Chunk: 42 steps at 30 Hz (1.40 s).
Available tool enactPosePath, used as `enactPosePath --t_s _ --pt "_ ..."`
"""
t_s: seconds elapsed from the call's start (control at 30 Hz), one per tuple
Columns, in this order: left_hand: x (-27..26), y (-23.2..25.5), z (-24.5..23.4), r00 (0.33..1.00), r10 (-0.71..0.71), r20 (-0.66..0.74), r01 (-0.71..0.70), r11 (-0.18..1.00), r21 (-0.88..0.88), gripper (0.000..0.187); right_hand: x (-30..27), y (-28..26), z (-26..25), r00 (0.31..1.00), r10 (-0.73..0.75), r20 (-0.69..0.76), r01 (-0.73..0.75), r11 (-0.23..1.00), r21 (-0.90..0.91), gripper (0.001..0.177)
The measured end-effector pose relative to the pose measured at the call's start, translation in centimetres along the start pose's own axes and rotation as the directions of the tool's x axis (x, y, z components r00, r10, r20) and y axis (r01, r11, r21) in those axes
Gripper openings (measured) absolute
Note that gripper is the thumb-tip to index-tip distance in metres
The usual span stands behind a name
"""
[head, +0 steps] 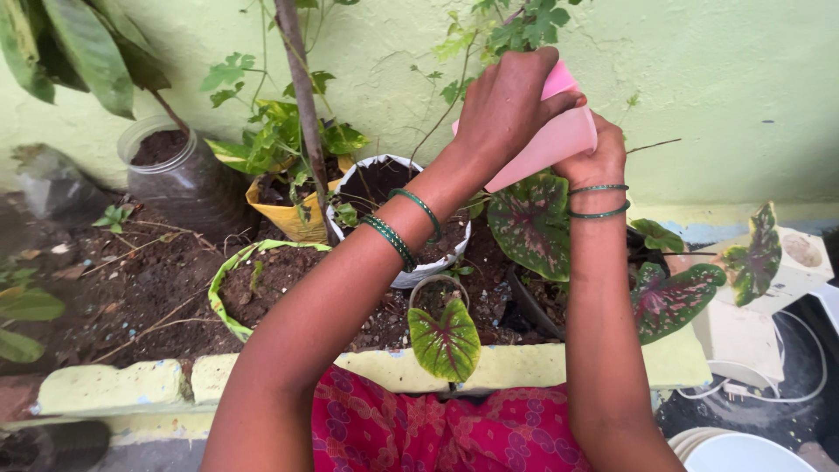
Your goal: The person pours water from a pink cup into various plants in pots and garden bags.
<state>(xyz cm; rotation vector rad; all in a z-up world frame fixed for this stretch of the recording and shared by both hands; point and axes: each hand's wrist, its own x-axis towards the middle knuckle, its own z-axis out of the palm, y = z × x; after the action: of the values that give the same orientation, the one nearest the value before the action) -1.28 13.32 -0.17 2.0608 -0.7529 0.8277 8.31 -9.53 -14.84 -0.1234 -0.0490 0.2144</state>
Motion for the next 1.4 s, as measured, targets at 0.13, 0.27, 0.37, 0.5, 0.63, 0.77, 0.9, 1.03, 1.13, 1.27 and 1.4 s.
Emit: enactPosePath --t_s 0.13,0.27,0.37,0.5,0.63,0.77,0.9,1.03,1.13,1.27,1.4 --pt "-0.6 -0.4 -0.9 1.000 -0.015 -0.009 0.015 0.999 0.039 0.044 0.4 1.1 0.1 1.000 0.000 -0.006 0.000 0.997 -0.073 0.015" --pt "-1.1 -1.0 -1.6 1.000 -0.020 -0.024 0.021 0.999 0.047 0.042 0.4 2.3 0.4 1.000 0.017 0.017 -0.015 0.997 -0.081 0.016" --pt "-1.4 -1.3 -2.2 0.999 -0.013 -0.047 0.015 0.998 0.057 0.041 0.6 3.4 0.9 0.997 0.066 0.034 -0.066 0.998 -0.005 0.014" --pt "-1.9 -1.7 -3.3 0.998 -0.009 -0.065 0.012 0.999 0.050 0.042 1.0 4.9 1.4 0.997 0.069 0.018 -0.069 0.998 -0.004 0.013" --pt "-2.5 -2.1 -4.6 0.997 -0.043 -0.059 0.047 0.997 0.069 0.041 1.8 6.3 1.4 0.997 0.073 0.010 -0.072 0.997 -0.040 0.011" --pt "-3.3 -2.4 -6.2 0.995 -0.048 -0.085 0.055 0.995 0.084 0.042 2.7 8.0 1.2 0.991 0.125 0.050 -0.126 0.992 0.000 0.011" --pt "-4.2 -3.1 -7.7 0.993 -0.061 -0.105 0.073 0.990 0.120 0.042 2.9 10.2 1.7 0.994 0.112 -0.007 -0.112 0.991 -0.067 0.012" --pt "-5.1 -3.7 -9.1 0.989 -0.054 -0.135 0.077 0.981 0.176 0.042 2.9 12.2 2.0 0.975 0.214 0.058 -0.209 0.974 -0.085 0.015" --pt "-5.8 -4.0 -10.4 0.988 -0.097 -0.118 0.118 0.976 0.184 0.042 3.3 13.4 1.8 0.959 0.268 0.094 -0.269 0.963 -0.002 0.012" --pt "-7.2 -4.1 -12.1 0.984 -0.081 -0.160 0.107 0.980 0.166 0.042 3.8 15.1 1.7 0.973 0.225 0.053 -0.217 0.967 -0.131 0.012" --pt "-8.1 -4.3 -13.6 0.977 -0.069 -0.201 0.108 0.976 0.189 0.043 4.2 16.9 2.0 0.974 0.223 0.043 -0.212 0.960 -0.181 0.012"
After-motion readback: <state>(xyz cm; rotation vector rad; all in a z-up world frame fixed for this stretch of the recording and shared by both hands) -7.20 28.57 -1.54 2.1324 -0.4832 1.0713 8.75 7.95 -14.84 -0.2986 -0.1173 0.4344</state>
